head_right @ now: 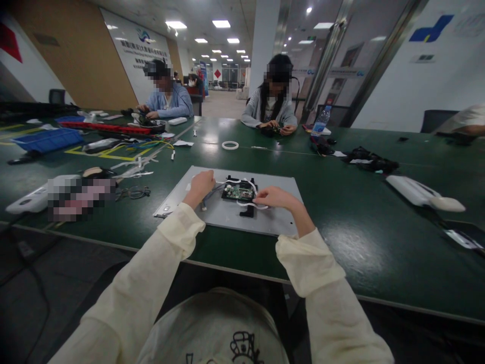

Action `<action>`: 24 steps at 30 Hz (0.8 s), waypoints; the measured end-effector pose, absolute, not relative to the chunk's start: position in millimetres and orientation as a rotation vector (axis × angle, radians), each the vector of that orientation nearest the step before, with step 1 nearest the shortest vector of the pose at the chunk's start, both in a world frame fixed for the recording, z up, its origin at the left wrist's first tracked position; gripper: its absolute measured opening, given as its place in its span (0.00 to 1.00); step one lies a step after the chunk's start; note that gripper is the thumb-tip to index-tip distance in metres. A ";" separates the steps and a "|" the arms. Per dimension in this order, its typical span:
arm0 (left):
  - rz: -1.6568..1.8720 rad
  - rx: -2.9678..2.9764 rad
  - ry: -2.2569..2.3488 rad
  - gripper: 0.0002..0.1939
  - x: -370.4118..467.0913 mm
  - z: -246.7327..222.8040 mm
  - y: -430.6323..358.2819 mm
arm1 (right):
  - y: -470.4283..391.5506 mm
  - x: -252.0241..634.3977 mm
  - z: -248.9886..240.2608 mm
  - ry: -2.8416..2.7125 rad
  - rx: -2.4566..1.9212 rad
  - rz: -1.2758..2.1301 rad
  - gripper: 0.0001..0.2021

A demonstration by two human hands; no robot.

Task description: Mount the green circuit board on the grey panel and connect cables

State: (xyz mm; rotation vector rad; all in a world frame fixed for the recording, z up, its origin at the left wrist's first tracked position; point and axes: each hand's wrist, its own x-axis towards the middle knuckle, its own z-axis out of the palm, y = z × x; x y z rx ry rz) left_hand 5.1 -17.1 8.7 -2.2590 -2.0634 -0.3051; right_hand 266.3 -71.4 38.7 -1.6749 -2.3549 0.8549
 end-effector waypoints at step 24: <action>-0.950 -3.251 -1.031 0.16 50.7 36.8 -63.2 | -84.3 262.4 52.5 -2.203 -1.414 1.384 0.15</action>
